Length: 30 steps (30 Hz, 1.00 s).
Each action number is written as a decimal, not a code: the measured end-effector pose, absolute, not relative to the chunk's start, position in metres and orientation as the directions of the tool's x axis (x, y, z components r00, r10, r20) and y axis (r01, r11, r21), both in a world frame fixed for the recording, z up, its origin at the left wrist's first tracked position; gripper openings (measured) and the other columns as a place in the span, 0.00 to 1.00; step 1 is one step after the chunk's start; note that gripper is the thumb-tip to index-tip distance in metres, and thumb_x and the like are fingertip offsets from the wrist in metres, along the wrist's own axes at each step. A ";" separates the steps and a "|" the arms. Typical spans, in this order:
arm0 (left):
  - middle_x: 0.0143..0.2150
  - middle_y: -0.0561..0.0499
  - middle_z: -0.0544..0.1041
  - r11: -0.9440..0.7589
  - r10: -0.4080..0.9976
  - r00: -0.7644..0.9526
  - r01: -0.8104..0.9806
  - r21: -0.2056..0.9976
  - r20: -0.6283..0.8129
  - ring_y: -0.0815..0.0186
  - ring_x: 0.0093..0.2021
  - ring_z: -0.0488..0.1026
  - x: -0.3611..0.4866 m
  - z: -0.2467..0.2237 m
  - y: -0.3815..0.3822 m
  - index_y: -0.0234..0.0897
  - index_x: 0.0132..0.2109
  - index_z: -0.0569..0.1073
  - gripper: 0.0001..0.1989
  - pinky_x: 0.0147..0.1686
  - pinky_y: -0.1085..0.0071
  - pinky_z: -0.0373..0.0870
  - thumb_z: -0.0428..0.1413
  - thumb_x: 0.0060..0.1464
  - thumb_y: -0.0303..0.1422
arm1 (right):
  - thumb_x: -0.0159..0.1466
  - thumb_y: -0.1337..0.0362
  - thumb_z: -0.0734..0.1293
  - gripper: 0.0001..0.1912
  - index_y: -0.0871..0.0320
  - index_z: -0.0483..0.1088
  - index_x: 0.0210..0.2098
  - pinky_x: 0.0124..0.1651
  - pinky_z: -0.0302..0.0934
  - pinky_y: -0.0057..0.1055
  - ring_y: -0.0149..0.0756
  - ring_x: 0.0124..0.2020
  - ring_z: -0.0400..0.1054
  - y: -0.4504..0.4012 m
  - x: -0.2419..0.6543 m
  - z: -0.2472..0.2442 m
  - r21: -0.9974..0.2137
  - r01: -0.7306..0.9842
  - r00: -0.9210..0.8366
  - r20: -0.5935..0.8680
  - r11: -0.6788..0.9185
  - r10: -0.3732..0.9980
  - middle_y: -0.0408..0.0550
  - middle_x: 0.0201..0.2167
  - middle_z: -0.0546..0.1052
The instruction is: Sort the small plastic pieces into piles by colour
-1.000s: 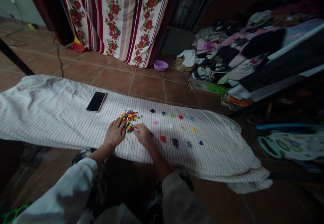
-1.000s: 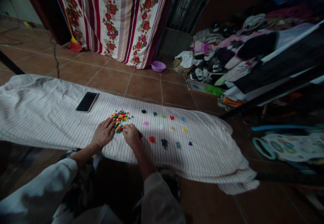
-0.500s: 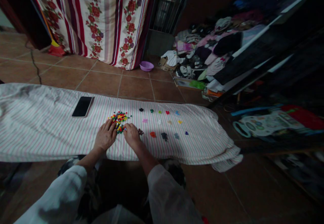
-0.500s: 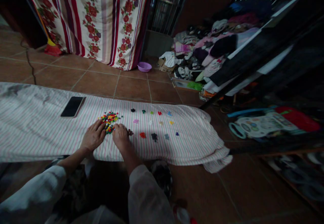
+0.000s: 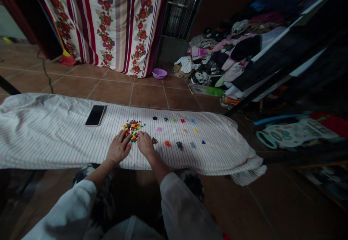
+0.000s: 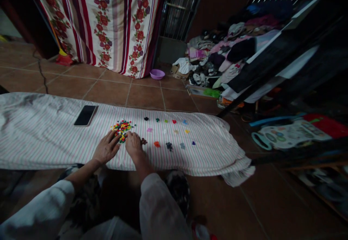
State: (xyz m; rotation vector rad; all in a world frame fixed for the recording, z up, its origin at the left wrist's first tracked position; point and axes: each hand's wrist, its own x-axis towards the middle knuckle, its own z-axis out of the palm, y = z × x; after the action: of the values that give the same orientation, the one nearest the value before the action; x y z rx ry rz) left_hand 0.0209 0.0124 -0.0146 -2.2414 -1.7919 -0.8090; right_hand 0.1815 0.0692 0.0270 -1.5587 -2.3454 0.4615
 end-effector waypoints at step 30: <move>0.67 0.40 0.61 -0.314 0.827 0.195 0.938 0.145 0.528 0.53 0.70 0.51 0.030 -0.003 0.004 0.37 0.62 0.66 0.25 0.63 0.52 0.58 0.48 0.57 0.30 | 0.63 0.71 0.64 0.07 0.56 0.70 0.40 0.52 0.56 0.33 0.37 0.46 0.65 0.072 0.184 0.006 -0.443 0.779 -0.419 0.159 0.443 0.894 0.47 0.40 0.74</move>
State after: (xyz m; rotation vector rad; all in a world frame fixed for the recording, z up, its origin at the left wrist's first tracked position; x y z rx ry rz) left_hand 0.0297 0.0042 -0.0033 -2.2568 -1.6982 -0.7829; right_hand 0.1840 0.0725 0.0058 -1.4205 -2.3298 0.4282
